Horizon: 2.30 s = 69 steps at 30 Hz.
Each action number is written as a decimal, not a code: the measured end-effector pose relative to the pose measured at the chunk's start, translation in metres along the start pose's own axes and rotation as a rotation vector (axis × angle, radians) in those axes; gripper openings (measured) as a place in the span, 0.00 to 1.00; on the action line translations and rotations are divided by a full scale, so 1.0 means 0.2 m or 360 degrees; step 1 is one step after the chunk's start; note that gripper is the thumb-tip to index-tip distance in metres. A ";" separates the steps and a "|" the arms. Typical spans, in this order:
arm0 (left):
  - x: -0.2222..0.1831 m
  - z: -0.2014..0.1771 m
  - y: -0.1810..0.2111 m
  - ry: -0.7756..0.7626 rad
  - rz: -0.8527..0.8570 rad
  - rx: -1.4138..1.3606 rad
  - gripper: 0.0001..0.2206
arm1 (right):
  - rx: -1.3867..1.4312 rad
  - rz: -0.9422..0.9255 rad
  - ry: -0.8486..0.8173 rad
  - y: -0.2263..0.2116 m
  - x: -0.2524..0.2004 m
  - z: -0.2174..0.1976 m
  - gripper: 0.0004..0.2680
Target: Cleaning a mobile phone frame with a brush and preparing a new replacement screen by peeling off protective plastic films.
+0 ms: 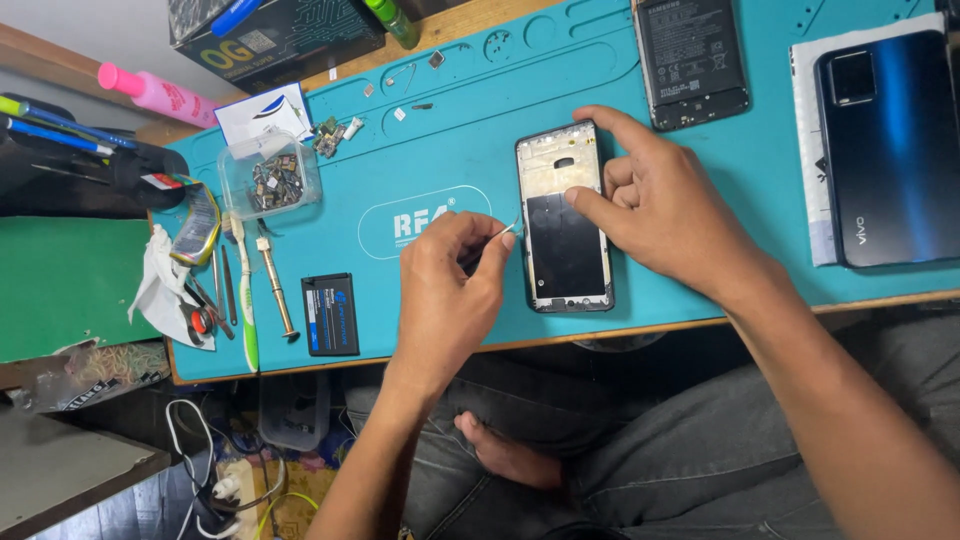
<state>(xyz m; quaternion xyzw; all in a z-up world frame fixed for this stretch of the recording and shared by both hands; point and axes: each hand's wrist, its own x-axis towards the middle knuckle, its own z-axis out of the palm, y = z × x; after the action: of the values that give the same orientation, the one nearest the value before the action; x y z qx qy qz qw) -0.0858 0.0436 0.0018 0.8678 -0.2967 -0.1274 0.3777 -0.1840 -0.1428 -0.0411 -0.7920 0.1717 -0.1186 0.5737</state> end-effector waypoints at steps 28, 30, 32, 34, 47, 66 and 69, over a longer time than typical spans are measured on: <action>0.37 0.00 -0.06 -0.0130 0.0146 -0.0059 0.04 | -0.0090 0.0109 -0.0034 -0.02 0.03 -0.01 0.26; 0.37 0.00 -0.06 -0.0142 0.0142 -0.0079 0.04 | -0.0083 0.0104 -0.0030 -0.02 0.03 -0.01 0.26; 0.37 0.01 -0.06 -0.0150 0.0162 -0.0069 0.04 | -0.0088 0.0104 -0.0034 -0.02 0.03 -0.01 0.26; 0.38 0.01 -0.06 -0.0159 0.0182 -0.0059 0.04 | -0.0093 0.0105 -0.0038 -0.02 0.03 -0.01 0.26; 0.38 0.02 -0.05 -0.0152 0.0197 -0.0033 0.03 | -0.0110 0.0094 -0.0033 -0.02 0.03 -0.01 0.26; 0.34 0.01 -0.04 -0.0064 0.0024 0.0011 0.05 | -0.0063 0.0128 -0.0038 -0.04 0.03 -0.01 0.25; 0.30 0.02 -0.02 -0.0034 -0.0059 0.0003 0.06 | -0.0079 0.0085 -0.0026 -0.02 0.02 0.00 0.25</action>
<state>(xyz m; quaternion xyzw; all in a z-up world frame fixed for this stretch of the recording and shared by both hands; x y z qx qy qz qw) -0.0372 0.0069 -0.0032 0.8721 -0.2848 -0.1433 0.3712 -0.1794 -0.1442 -0.0378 -0.8020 0.1911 -0.0924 0.5584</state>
